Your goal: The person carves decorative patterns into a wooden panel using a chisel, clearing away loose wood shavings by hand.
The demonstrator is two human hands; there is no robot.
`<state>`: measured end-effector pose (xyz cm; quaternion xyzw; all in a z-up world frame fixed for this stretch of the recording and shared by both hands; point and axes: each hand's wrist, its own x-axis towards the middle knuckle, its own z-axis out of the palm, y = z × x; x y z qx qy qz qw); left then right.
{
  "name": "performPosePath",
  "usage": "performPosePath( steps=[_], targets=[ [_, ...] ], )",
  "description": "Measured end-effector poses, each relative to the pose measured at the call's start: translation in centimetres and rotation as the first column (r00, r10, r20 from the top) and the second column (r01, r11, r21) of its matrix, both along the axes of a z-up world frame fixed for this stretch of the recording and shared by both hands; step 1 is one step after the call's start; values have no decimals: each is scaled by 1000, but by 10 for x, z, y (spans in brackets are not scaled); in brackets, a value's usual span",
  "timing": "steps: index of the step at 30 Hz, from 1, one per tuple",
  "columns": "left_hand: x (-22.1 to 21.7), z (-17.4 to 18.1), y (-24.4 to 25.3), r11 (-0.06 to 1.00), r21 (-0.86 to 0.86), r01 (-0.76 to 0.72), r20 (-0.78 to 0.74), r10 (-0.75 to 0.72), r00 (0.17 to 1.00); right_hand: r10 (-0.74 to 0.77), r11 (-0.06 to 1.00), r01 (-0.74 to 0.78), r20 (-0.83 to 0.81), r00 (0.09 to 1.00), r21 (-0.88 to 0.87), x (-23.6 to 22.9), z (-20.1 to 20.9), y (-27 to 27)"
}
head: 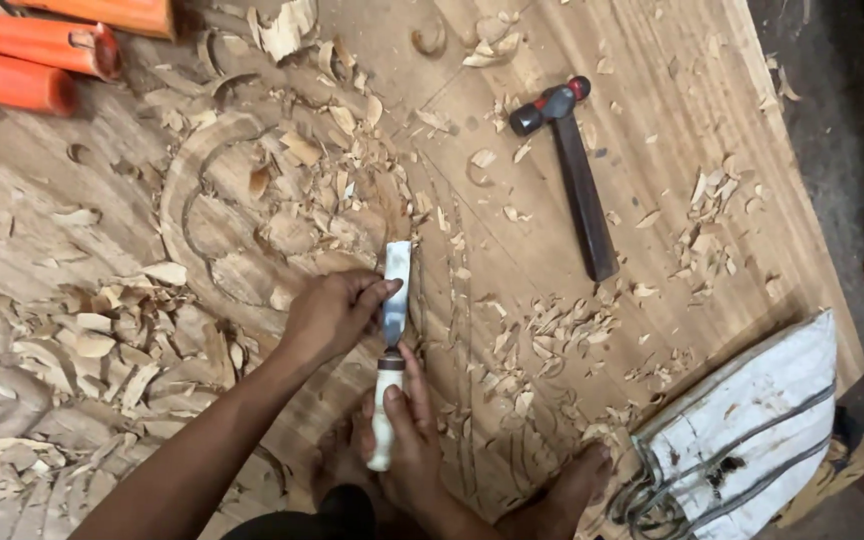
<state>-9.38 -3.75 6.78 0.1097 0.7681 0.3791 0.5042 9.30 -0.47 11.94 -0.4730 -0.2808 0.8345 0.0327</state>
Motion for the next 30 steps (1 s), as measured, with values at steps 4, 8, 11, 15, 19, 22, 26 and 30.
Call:
performPosePath(
  steps=[4,8,11,15,19,22,26,30],
  targets=[
    [1,2,5,998,-62,3,-20,-5,1000,12,999,-12,10,1000,38,0,-5,2],
    [2,3,12,993,-108,-37,-17,35,999,70,991,-69,0,998,110,0,-19,12],
    [3,7,16,989,-64,-132,3,132,991,103,987,-104,13,995,121,-7,-13,21],
    [2,4,21,980,15,-197,-8,197,980,126,985,-128,26,992,116,-9,-12,32],
    [4,6,24,968,6,-249,5,249,968,131,989,-134,38,991,64,-5,-19,40],
    [2,7,28,948,34,-316,26,315,949,144,987,-143,-13,989,80,-9,-22,48],
    [2,4,34,938,-4,-348,22,348,937,203,974,-206,43,978,98,-8,-27,60],
    [8,-8,38,903,-11,-430,55,430,901,296,940,-296,24,955,170,-10,-30,75]
  ],
)
